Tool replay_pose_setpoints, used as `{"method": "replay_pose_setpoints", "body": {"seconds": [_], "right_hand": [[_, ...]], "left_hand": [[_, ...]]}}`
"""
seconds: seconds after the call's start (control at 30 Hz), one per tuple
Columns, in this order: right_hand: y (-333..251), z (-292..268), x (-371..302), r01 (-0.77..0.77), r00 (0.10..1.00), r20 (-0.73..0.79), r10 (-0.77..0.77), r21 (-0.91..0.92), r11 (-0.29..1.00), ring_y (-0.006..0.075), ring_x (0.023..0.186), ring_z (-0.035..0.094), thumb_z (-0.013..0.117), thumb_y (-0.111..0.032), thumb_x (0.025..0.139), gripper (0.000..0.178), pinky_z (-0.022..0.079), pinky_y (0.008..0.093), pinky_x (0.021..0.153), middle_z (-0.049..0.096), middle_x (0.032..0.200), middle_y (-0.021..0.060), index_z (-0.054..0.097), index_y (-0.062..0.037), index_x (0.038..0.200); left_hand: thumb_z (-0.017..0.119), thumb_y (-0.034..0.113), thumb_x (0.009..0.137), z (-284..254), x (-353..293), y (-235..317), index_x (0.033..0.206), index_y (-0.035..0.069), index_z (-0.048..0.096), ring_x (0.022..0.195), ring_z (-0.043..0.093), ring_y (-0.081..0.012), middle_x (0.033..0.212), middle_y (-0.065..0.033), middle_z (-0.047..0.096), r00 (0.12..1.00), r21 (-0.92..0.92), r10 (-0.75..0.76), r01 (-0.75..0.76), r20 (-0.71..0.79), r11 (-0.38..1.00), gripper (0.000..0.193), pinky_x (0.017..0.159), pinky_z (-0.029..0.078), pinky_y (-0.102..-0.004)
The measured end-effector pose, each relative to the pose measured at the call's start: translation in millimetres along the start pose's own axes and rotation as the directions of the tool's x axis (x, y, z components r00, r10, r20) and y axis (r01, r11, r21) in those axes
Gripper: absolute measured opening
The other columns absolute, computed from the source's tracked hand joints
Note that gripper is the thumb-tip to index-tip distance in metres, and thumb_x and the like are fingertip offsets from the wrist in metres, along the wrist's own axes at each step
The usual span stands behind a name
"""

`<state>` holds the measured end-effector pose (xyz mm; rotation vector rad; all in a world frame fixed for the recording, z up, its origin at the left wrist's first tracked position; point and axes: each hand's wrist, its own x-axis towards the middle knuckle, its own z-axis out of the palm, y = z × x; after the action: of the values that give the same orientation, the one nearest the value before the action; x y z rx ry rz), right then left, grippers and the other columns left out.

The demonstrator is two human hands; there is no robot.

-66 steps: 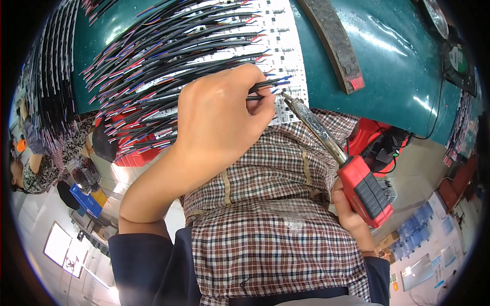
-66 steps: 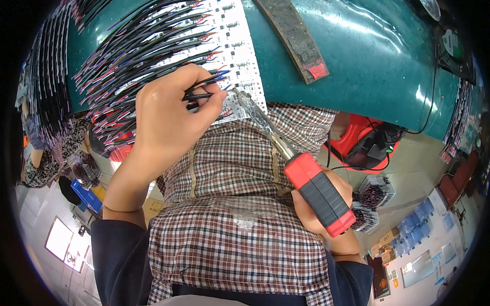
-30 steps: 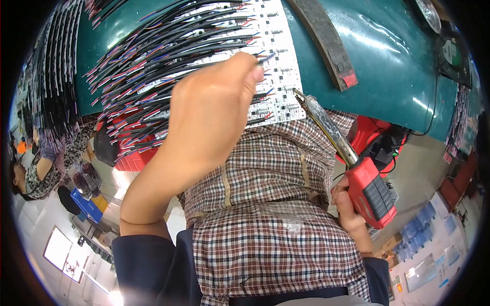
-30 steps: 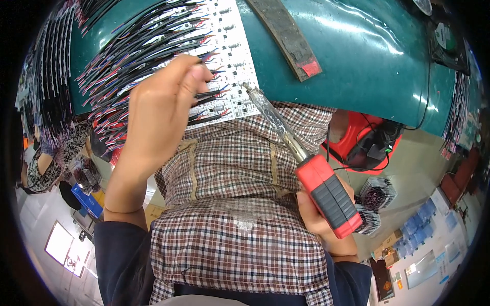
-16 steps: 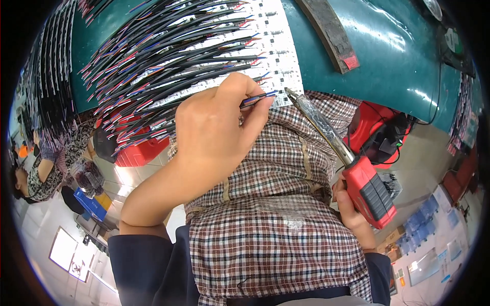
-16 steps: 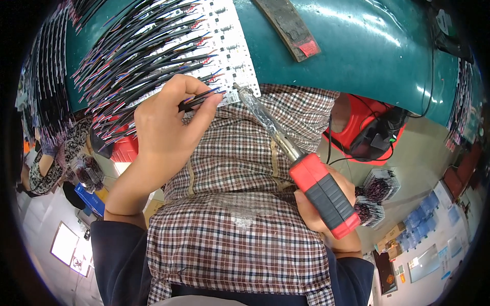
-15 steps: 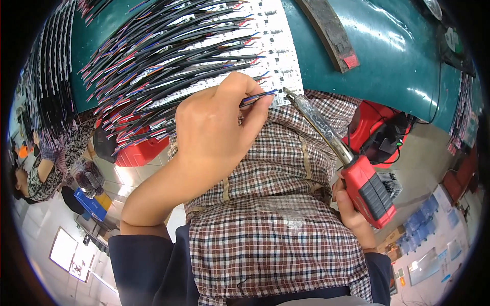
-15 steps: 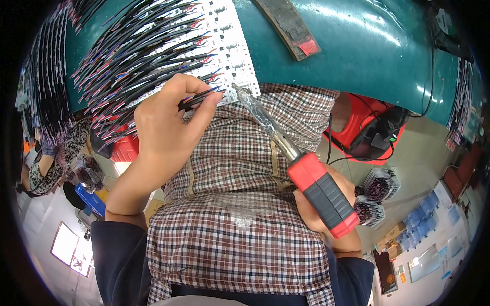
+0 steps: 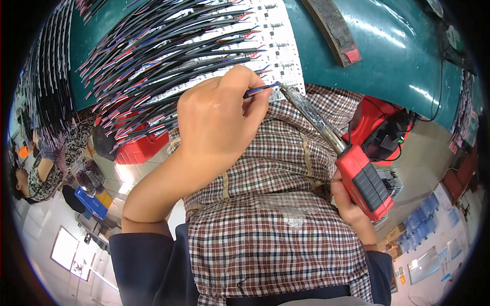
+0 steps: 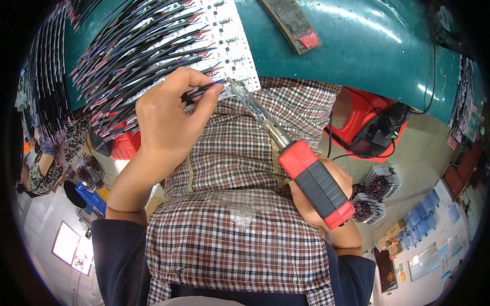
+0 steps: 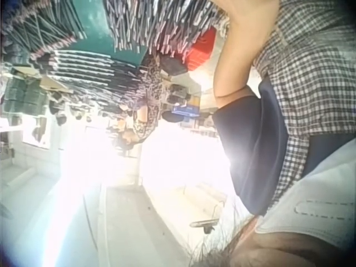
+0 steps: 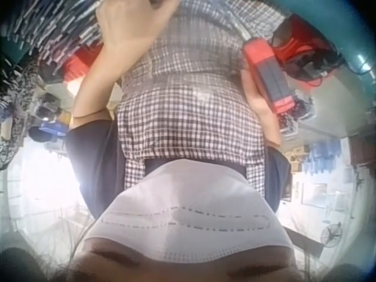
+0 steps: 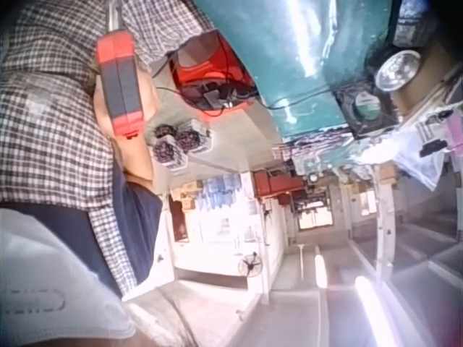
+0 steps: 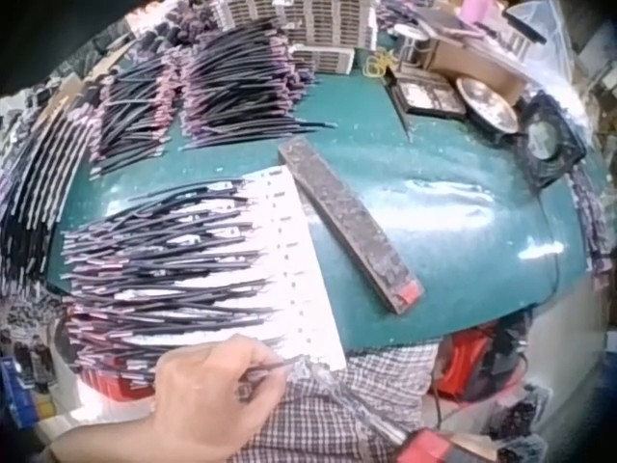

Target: The person solders red and black electrical wires onto small LED circuit board panels using a handheld soldering iron.

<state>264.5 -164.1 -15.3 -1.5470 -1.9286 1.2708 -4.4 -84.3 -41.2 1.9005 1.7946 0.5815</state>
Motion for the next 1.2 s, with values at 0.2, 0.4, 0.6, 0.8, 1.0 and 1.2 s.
{"method": "replay_pose_setpoints", "body": {"seconds": [0.2,0.4,0.6,0.8,1.0,1.2], "right_hand": [[2.3,3.4,-1.9,-0.029,1.0,0.003,0.029,0.018,0.999,0.033,0.075,0.068,0.075,-0.002,0.069,0.029,0.056,0.0375,0.067,0.066,0.088,0.0149,0.068,-0.0002,0.096],[4.3,5.8,-0.9,-0.046,0.998,-0.03,0.049,0.096,0.994,0.0329,0.074,0.067,0.075,-0.005,0.069,0.029,0.055,0.0378,0.067,0.066,0.087,0.0148,0.068,-0.0002,0.097],[12.6,1.4,-13.8,-0.077,0.997,-0.011,0.079,0.098,0.992,0.0326,0.074,0.067,0.075,-0.011,0.074,0.028,0.055,0.0393,0.068,0.067,0.089,0.0149,0.068,-0.0009,0.099],[10.3,4.9,-16.2,-0.092,0.994,-0.052,0.097,0.102,0.991,0.0333,0.077,0.068,0.075,-0.011,0.075,0.028,0.055,0.0392,0.069,0.068,0.091,0.0153,0.068,-0.0009,0.1],[11.3,5.5,-9.1,-0.077,0.997,-0.002,0.077,0.07,0.995,0.0326,0.07,0.065,0.075,-0.009,0.073,0.027,0.052,0.0387,0.062,0.066,0.085,0.0135,0.068,-0.002,0.098],[12.8,6.4,-10.9,-0.092,0.996,-0.011,0.094,0.09,0.992,0.0313,0.066,0.063,0.076,-0.01,0.072,0.027,0.051,0.0378,0.06,0.064,0.083,0.0128,0.068,-0.0017,0.097]], "left_hand": [[0.077,0.015,0.078,-2.5,0.9,1.9,0.081,0.011,0.062,0.05,0.059,-0.0203,0.056,-0.0013,0.059,1.0,0.011,0.013,-0.014,0.004,1.0,0.016,0.048,0.045,-0.0339],[0.076,0.014,0.077,-2.3,2.3,2.8,0.077,0.01,0.06,0.051,0.059,-0.0226,0.056,-0.0022,0.059,1.0,0.025,0.023,-0.023,-0.003,0.999,0.017,0.05,0.045,-0.0358],[0.078,0.018,0.08,-6.8,4.6,2.2,0.082,0.008,0.067,0.054,0.063,-0.0195,0.065,-0.0047,0.066,0.997,0.081,0.016,-0.022,0.075,0.996,0.016,0.052,0.046,-0.0307],[0.078,0.017,0.079,-7.1,6.1,2.0,0.082,0.007,0.066,0.055,0.064,-0.0188,0.067,-0.0045,0.068,0.996,0.103,0.011,-0.02,0.085,0.995,0.016,0.053,0.047,-0.0303],[0.078,0.016,0.079,-8.4,7.8,1.8,0.081,0.007,0.067,0.054,0.064,-0.0194,0.066,-0.0045,0.067,0.996,0.056,-0.001,-0.004,0.094,0.998,0.015,0.052,0.047,-0.0309],[0.078,0.016,0.078,-7.0,6.9,4.2,0.081,0.007,0.067,0.054,0.065,-0.0203,0.063,-0.0053,0.066,0.996,0.094,-0.003,-0.005,0.086,0.996,0.015,0.052,0.047,-0.0316]]}}
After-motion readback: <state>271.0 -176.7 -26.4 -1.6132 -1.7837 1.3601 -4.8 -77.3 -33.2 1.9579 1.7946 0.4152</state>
